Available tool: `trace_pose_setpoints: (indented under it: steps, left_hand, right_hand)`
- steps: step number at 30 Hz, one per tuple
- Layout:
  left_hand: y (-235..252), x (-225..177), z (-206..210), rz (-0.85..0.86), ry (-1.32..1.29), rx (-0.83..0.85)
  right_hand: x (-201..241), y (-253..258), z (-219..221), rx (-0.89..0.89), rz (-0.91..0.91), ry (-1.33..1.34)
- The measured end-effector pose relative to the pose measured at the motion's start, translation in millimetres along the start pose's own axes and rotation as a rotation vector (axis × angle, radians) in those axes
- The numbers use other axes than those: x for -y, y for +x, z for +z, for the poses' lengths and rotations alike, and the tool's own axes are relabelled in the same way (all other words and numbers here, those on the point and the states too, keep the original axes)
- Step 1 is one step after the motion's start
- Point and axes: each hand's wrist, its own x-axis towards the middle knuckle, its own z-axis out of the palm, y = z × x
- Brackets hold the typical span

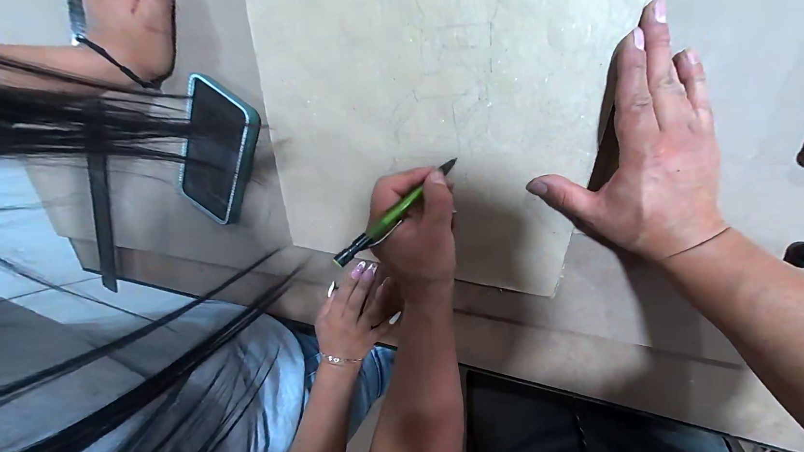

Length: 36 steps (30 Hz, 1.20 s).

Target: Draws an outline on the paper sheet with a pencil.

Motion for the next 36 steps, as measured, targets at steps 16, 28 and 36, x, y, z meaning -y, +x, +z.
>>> trace_pose_setpoints:
  steps: [16,28,36]
  left_hand:
    - [-28,0,-12,-0.037,0.070,-0.031]
    - [-30,6,-40,-0.085,0.078,-0.132]
    - [-31,7,-43,-0.108,0.140,-0.120]
  right_hand:
    - [0,1,0,0.002,0.008,0.003]
    - [2,1,0,0.010,0.016,-0.005]
    - [0,0,0,0.000,0.004,0.009]
